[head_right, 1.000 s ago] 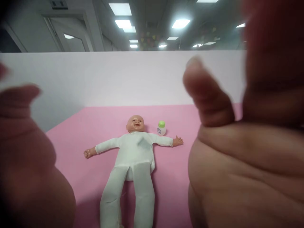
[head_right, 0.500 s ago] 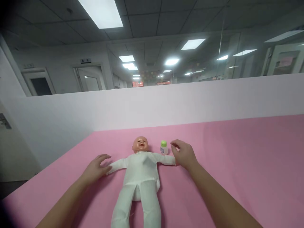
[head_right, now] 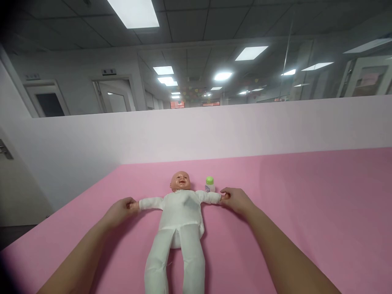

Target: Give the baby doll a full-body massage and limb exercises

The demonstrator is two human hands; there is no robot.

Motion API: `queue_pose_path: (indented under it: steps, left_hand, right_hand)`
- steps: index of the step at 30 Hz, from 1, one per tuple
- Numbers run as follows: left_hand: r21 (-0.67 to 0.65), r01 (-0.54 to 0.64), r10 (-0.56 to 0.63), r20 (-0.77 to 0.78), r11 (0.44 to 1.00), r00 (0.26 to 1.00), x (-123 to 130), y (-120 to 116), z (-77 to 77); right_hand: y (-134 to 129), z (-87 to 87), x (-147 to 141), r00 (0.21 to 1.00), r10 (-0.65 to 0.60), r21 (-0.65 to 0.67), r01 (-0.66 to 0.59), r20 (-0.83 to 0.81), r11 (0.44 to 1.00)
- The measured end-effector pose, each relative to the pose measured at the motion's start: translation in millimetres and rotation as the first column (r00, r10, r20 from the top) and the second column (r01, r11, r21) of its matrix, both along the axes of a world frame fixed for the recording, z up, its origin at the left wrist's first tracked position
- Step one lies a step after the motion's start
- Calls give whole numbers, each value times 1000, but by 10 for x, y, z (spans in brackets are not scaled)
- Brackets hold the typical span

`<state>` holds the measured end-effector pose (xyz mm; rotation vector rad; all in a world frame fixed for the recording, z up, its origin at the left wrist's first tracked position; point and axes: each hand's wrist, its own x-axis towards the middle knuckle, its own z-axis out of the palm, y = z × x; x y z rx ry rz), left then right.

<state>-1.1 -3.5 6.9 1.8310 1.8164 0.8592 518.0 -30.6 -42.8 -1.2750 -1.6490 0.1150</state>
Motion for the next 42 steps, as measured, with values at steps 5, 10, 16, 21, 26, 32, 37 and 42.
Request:
queue_pose_path:
  steps: [5, 10, 16, 21, 26, 32, 37, 42]
  left_hand:
    - [210, -43, 18, 120, 977, 993, 483, -157, 143]
    - [357, 125, -131, -7, 926, 991, 1032, -321, 10]
    - [364, 484, -383, -317, 796, 868, 1272, -425, -98]
    - [314, 622, -457, -462, 718, 760, 1239, -399, -90]
    - [361, 560, -407, -418, 746, 812, 1218, -355, -157]
    - [406, 319, -252, -210, 856, 945, 1133, -271, -211]
    - [296, -85, 31, 182, 951, 983, 818, -55, -191]
    - [66, -269, 187, 560, 961, 807, 474, 228, -249]
  right_hand:
    - [-65, 198, -303, 948, -46, -138, 2, -315, 990]
    - [-245, 242, -861, 986, 136, 28, -134, -93, 991]
    - [-411, 285, -1182, 868, 427, -90, -418, 255, 904]
    - [-396, 283, -1181, 799, 535, -144, -517, 273, 844]
    - [-347, 216, -1170, 826, 494, -121, -480, 271, 869]
    - [-309, 180, -1072, 918, 357, -129, -338, 171, 932]
    - [-152, 113, -848, 984, 106, -125, -125, -143, 984]
    - [149, -25, -400, 912, -155, -183, 90, -380, 979]
